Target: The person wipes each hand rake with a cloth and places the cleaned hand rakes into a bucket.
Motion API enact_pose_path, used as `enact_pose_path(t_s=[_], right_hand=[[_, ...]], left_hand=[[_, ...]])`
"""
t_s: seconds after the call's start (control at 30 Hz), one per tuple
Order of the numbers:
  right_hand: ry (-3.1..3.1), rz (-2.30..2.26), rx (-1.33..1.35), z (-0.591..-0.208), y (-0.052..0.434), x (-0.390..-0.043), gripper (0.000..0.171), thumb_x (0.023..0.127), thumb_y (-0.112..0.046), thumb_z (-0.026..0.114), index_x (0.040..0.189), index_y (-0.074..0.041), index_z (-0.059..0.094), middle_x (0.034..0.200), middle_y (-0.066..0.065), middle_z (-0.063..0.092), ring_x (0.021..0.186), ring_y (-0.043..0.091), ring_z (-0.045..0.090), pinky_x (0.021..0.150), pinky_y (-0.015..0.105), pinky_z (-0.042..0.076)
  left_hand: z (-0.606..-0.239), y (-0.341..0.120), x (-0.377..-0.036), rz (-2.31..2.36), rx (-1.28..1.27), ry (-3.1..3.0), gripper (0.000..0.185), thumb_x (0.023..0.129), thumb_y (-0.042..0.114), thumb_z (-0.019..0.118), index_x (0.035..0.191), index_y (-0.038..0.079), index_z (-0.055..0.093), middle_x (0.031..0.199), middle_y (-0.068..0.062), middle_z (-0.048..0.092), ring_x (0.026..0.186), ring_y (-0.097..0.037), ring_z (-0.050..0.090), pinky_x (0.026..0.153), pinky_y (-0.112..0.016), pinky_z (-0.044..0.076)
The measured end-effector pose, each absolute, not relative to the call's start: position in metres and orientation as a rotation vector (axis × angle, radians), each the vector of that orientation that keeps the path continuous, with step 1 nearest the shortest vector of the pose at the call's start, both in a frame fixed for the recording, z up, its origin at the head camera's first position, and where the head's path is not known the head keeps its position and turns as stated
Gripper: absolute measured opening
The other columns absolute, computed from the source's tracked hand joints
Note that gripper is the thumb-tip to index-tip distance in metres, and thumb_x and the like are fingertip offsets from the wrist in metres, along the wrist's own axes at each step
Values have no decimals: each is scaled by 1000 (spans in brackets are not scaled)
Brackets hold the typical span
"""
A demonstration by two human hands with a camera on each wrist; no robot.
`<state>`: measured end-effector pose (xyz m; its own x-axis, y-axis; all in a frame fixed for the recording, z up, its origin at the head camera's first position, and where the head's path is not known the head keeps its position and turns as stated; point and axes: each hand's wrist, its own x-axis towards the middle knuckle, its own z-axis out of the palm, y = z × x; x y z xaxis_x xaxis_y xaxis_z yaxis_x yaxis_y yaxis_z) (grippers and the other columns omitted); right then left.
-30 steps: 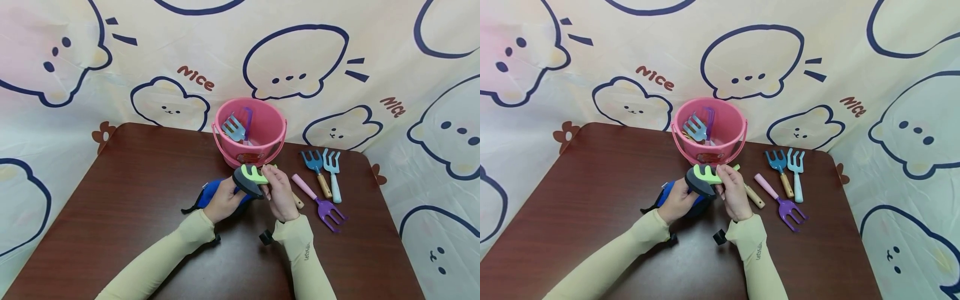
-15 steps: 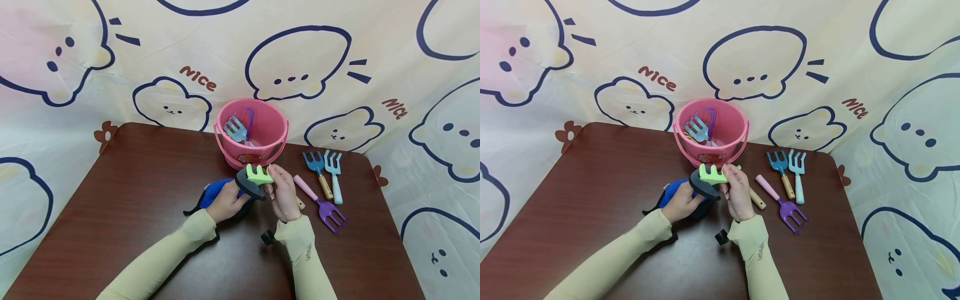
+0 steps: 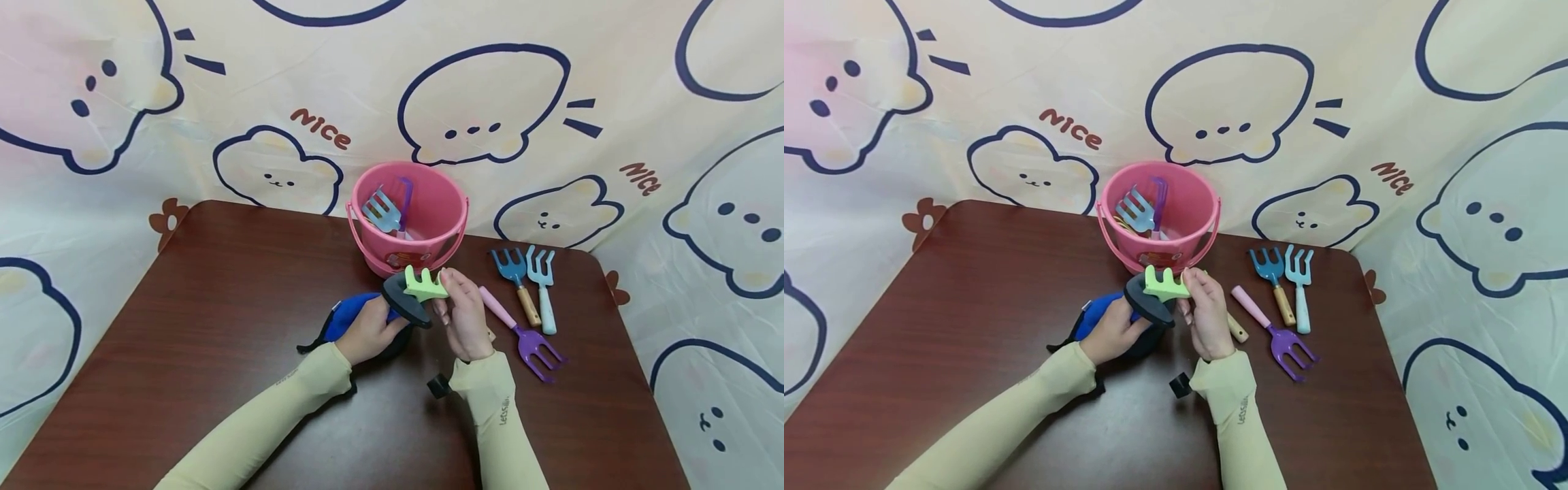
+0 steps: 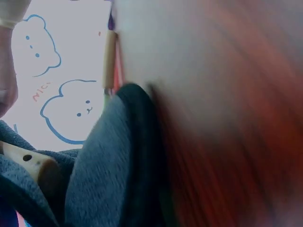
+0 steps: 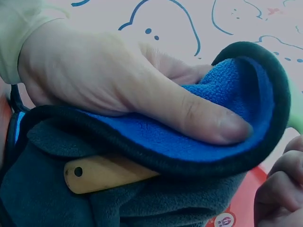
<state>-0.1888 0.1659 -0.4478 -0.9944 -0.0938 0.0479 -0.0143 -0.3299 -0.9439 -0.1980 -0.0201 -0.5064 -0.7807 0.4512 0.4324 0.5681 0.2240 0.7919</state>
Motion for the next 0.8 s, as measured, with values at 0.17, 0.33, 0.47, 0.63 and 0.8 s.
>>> enact_pose_path(t_s=[0.17, 0.33, 0.47, 0.63, 0.8], right_hand=[[1805, -2533, -131, -446, 166, -188, 35, 111, -33, 48, 83, -16, 60, 56, -5, 47, 49, 10, 40, 51, 22, 33], [1812, -2565, -138, -446, 168, -188, 34, 111, -32, 49, 83, -15, 60, 57, -5, 46, 51, 10, 40, 51, 24, 29], [1819, -2584, -145, -444, 170, -188, 34, 110, -31, 51, 81, -14, 58, 57, -5, 45, 51, 10, 40, 50, 23, 28], [1821, -2590, -157, -442, 172, -188, 34, 110, -31, 51, 81, -14, 58, 56, -5, 44, 50, 10, 39, 49, 21, 29], [1809, -2604, -169, -442, 174, -188, 34, 110, -32, 50, 83, -15, 60, 56, -5, 45, 50, 10, 39, 50, 26, 25]], left_hand=[[-507, -20, -199, -1799, -941, -2304, 50, 98, 6, 70, 144, 0, 51, 142, -19, 63, 127, -34, 65, 108, -51, 50], [-508, -20, -199, -1852, -922, -2291, 54, 97, 9, 72, 146, 3, 50, 145, -17, 61, 129, -32, 64, 108, -50, 49], [-509, -19, -200, -1823, -969, -2340, 58, 99, 12, 70, 151, 7, 45, 149, -13, 59, 133, -28, 62, 111, -48, 47], [-508, -19, -201, -1718, -1060, -2411, 59, 103, 15, 66, 155, 11, 39, 155, -8, 53, 137, -25, 58, 115, -48, 44], [-507, -19, -202, -1635, -1104, -2466, 60, 104, 15, 63, 157, 11, 36, 159, -8, 48, 142, -24, 53, 119, -48, 39]])
